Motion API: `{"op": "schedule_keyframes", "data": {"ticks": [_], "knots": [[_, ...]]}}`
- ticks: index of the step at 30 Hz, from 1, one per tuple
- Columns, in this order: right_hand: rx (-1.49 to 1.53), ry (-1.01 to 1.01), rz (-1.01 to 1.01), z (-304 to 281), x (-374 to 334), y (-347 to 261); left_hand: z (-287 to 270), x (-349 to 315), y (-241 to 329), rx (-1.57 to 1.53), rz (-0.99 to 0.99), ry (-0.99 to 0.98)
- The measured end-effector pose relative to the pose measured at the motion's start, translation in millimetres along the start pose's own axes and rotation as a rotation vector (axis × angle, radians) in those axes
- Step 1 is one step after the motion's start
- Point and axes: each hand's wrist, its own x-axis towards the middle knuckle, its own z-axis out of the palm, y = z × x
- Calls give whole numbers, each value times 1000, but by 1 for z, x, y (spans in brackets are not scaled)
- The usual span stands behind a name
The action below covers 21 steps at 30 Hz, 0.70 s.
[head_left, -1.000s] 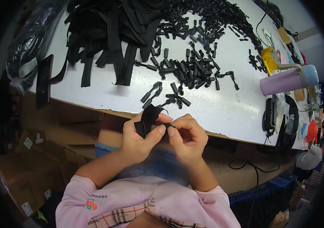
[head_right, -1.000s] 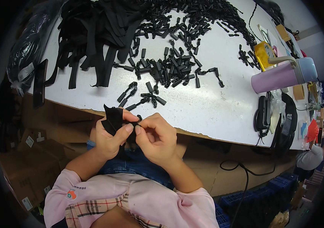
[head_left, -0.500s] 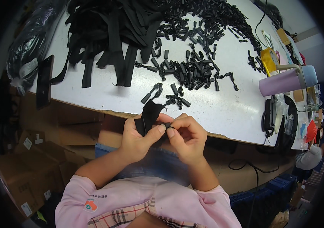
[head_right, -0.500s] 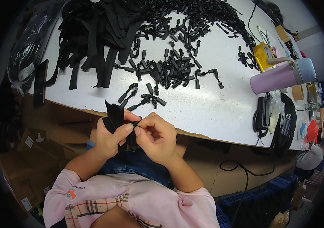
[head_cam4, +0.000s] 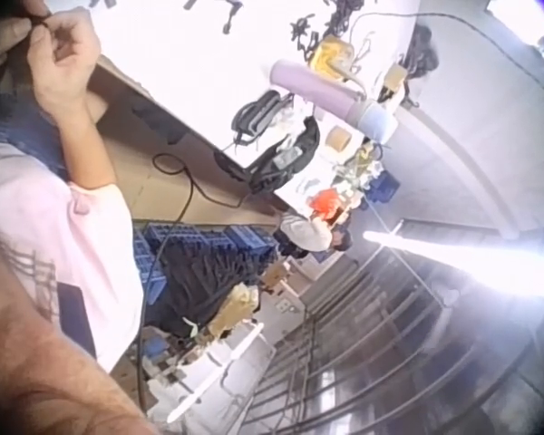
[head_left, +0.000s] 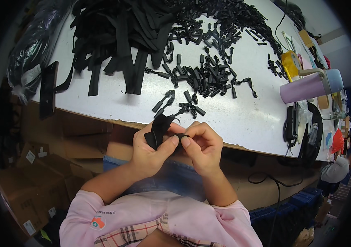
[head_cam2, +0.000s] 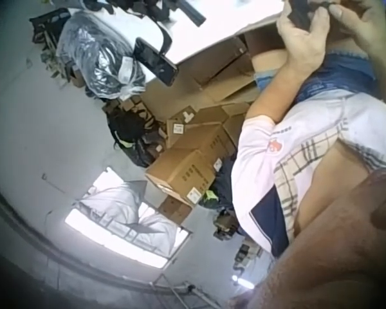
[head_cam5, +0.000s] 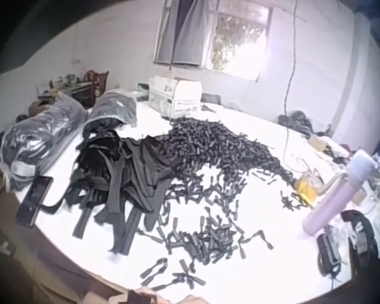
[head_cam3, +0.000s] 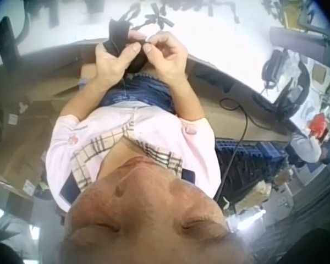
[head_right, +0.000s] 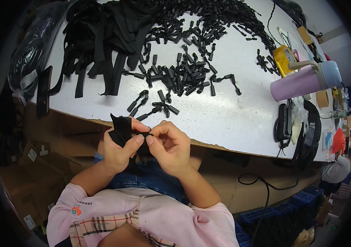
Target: Assembling plastic clips onto black fabric straps at a workbench.
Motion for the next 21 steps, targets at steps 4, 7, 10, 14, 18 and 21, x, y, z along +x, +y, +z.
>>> {"op": "schedule_keyframes", "data": {"ticks": [4,7,10,14,18,21], "knots": [[82,15,32,1,0,1,2,2,-3,1,97,18],[135,27,60,1,-1,1,0,1,-3,31,15,15],[-98,-4,-36,2,-1,1,-1,1,-4,57,-5,29],[-165,78,-104,6,-1,5,4,3,-5,30,34,48],[-535,123,-339,5,-1,9,3,3,-9,2,14,87],[-588,136,-380,6,0,10,2,3,-11,21,-11,87]]}}
